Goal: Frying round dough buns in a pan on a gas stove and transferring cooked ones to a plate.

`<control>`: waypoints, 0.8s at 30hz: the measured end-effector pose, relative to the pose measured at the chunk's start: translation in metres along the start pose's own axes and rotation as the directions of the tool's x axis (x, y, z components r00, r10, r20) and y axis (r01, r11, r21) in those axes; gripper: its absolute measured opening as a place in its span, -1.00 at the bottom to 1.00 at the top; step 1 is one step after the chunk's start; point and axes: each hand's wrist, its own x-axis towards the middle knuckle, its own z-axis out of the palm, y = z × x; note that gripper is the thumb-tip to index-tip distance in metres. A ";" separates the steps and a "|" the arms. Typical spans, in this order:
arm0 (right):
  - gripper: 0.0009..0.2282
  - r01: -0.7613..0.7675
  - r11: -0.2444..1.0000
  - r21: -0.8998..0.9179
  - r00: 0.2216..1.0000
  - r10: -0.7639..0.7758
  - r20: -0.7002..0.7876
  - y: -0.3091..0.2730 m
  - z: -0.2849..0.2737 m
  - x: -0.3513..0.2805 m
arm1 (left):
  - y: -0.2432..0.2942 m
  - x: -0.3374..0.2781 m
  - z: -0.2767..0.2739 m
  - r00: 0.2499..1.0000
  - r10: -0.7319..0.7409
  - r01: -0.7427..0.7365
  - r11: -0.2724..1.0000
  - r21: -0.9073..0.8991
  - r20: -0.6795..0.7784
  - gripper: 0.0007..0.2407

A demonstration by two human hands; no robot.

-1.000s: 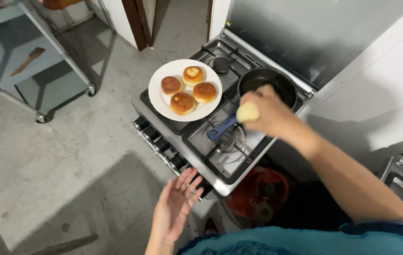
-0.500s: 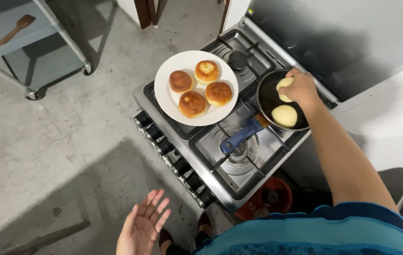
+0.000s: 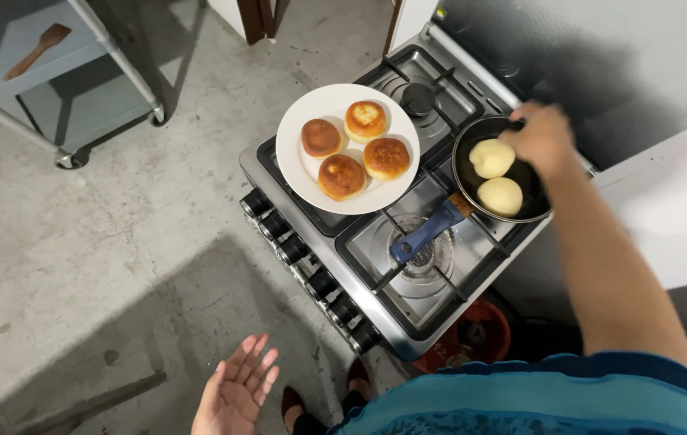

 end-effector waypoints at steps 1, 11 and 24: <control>-0.59 0.017 0.991 0.130 0.998 -0.009 -0.060 -0.003 -0.029 -0.013 | 0.001 0.001 -0.004 1.000 -0.006 0.006 1.000 -0.005 0.006 -0.45; -0.84 0.531 0.768 0.358 0.710 -0.173 -0.683 -0.069 -0.206 -0.264 | 0.014 -0.009 -0.031 0.993 0.003 0.002 0.999 -0.046 0.122 -0.44; -0.69 -0.511 -0.474 0.717 0.803 0.033 0.594 -0.159 0.076 -0.289 | 0.035 -0.053 -0.071 0.973 0.069 -0.049 0.994 -0.095 0.220 -0.45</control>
